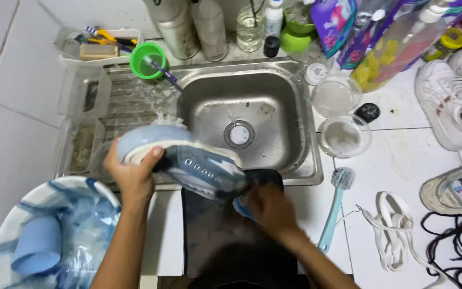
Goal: The person cleans a sneaker by scrubbing the sole and upper with a small brush and rinsing it with water from a cup over a sink.
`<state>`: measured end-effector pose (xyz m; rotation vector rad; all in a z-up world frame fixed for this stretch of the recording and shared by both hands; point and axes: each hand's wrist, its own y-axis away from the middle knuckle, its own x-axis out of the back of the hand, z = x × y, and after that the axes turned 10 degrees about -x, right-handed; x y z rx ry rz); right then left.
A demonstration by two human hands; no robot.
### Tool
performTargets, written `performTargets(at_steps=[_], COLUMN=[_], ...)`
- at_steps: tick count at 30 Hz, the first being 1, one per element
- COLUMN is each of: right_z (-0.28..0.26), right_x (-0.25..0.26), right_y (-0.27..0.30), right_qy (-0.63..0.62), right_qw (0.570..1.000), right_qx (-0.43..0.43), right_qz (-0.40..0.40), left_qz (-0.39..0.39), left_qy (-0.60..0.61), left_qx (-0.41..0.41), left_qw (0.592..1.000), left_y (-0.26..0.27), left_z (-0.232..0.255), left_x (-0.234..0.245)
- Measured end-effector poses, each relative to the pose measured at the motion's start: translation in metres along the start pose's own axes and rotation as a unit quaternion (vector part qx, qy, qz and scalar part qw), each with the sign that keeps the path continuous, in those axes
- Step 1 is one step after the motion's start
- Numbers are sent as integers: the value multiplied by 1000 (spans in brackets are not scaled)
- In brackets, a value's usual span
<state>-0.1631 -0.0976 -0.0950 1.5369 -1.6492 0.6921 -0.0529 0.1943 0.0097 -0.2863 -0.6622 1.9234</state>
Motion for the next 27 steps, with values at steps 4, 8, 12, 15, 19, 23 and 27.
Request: performTargets(at_steps=[4,8,12,15,19,23,27], right_z=[29,56,31,60,129,92,123], right_x=[-41,-1,162,190,140,181,194], right_y=[17,-15,-68,-109,-171,-149,-126], right_qy=[144,157,39,209,334,308,35], right_qw=[978,980,941,937,888,919,981], right_qx=[130,62,-326,-261,-273,-186,-178], right_qz=[-75,-107,-78,-96,-161,-162,-74], left_qz=[-42,-83,-104,-134,-174,-188,-194], left_qy=[-71,-75,11,75,75,122,132], left_qx=[16,-10,-80,-58,-70,-68,-107], left_qw=[996,994,991,986,979,972,966], left_y=[2,19,44,52,50,53,59], left_z=[47,44,22,37,49,57,65], left_x=[-4,-7,-9,-23,-28,-18,-4])
